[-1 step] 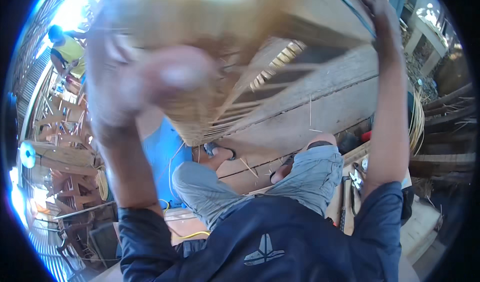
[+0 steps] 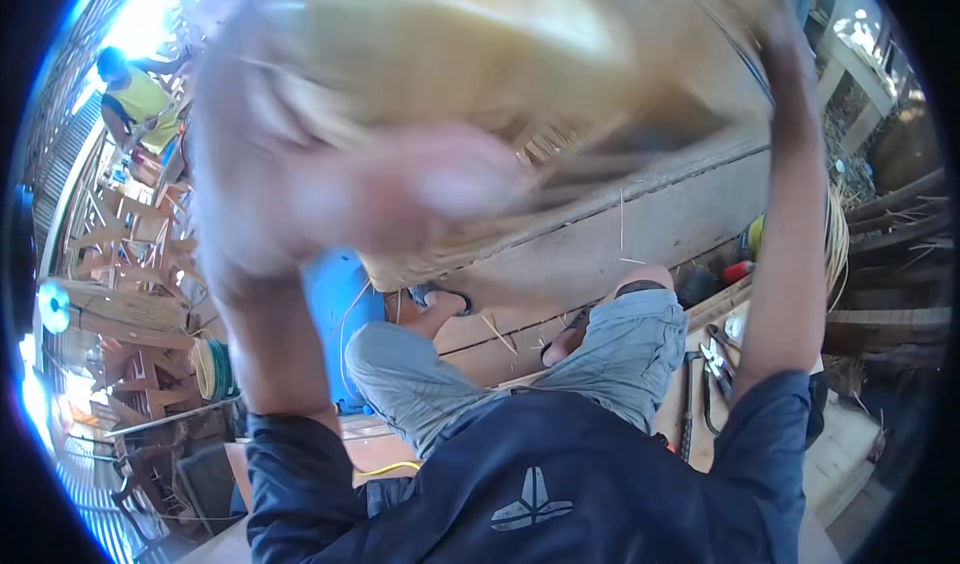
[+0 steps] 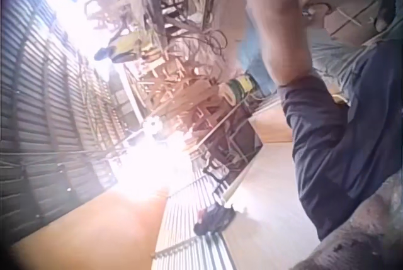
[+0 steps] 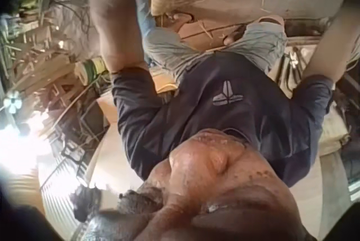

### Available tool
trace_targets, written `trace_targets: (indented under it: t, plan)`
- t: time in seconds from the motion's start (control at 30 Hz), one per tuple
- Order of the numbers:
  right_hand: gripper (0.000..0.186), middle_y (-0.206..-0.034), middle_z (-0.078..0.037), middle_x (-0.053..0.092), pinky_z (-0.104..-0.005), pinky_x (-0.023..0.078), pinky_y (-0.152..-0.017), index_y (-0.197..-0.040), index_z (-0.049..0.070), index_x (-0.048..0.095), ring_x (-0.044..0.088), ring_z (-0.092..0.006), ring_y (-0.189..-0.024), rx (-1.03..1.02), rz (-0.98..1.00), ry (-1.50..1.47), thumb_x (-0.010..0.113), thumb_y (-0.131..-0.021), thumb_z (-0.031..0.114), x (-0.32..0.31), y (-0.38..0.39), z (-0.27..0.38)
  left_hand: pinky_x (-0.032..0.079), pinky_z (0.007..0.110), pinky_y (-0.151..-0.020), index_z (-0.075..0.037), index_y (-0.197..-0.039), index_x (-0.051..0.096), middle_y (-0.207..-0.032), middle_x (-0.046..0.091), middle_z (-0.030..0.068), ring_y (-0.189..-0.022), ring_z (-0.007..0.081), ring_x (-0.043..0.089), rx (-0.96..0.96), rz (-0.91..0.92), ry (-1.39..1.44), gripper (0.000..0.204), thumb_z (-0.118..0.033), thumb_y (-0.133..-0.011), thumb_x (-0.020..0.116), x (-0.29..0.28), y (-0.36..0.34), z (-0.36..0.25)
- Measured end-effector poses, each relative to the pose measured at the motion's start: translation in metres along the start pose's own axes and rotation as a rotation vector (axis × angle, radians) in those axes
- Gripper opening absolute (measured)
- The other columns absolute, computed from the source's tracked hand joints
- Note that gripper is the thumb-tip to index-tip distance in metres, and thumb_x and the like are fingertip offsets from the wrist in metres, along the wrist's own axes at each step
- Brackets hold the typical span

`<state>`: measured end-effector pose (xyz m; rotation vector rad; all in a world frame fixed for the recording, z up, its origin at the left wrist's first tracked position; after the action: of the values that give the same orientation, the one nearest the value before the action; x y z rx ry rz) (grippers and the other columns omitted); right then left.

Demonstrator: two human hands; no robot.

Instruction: Weaving and assembling a rattan furniture piece frame.

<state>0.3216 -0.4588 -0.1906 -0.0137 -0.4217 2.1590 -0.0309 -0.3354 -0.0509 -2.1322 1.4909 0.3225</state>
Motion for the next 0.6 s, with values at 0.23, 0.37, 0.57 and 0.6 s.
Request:
trace_targets:
  t: [0.23,0.37,0.57,0.6]
  plan:
    - [0.060,-0.108,-0.010,0.063,-0.0331,0.045,-0.092,-0.127,-0.002,0.047,0.058,-0.0165,-0.101,0.138,-0.080,-0.219,0.050,-0.092,0.048,0.087,0.095,-0.018,0.045,0.037,-0.074,0.009,-0.107,0.058,-0.097,0.060,0.0177,-0.076,0.0237,0.055,0.591,-0.047,-0.412,0.045,-0.026,-0.079,0.054,0.122,0.093,-0.018]
    - [0.061,-0.108,-0.011,0.063,-0.0332,0.046,-0.091,-0.127,-0.002,0.047,0.059,-0.0172,-0.101,0.286,-0.151,-0.392,0.049,-0.093,0.048,0.053,0.182,-0.052,0.047,0.044,-0.082,0.010,-0.108,0.053,-0.102,0.061,0.0253,-0.092,0.0363,0.060,0.648,0.114,-0.323,0.043,-0.024,-0.082,0.049,0.168,0.141,-0.003]
    - [0.062,-0.108,-0.012,0.063,-0.0334,0.047,-0.090,-0.127,-0.002,0.046,0.059,-0.0183,-0.102,0.543,-0.237,-0.628,0.049,-0.093,0.049,0.038,0.238,-0.095,0.045,0.049,-0.086,0.009,-0.104,0.058,-0.100,0.061,0.0235,-0.093,0.0343,0.059,0.651,0.161,-0.243,0.038,-0.022,-0.085,0.046,0.219,0.159,0.016]
    - [0.062,-0.108,-0.012,0.063,-0.0334,0.047,-0.090,-0.127,-0.002,0.046,0.060,-0.0185,-0.102,0.580,-0.260,-0.678,0.049,-0.093,0.049,0.031,0.248,-0.101,0.045,0.049,-0.086,0.009,-0.104,0.058,-0.100,0.061,0.0235,-0.093,0.0343,0.059,0.651,0.175,-0.224,0.038,-0.022,-0.085,0.046,0.220,0.159,0.018]
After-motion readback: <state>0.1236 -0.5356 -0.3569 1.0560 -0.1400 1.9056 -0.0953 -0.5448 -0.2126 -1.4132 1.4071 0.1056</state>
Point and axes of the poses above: each hand's wrist, its own y-axis away from the middle knuckle, its own x-axis out of the palm, z = x × y, the point moved 6 cm from there along -y, towards the middle knuckle
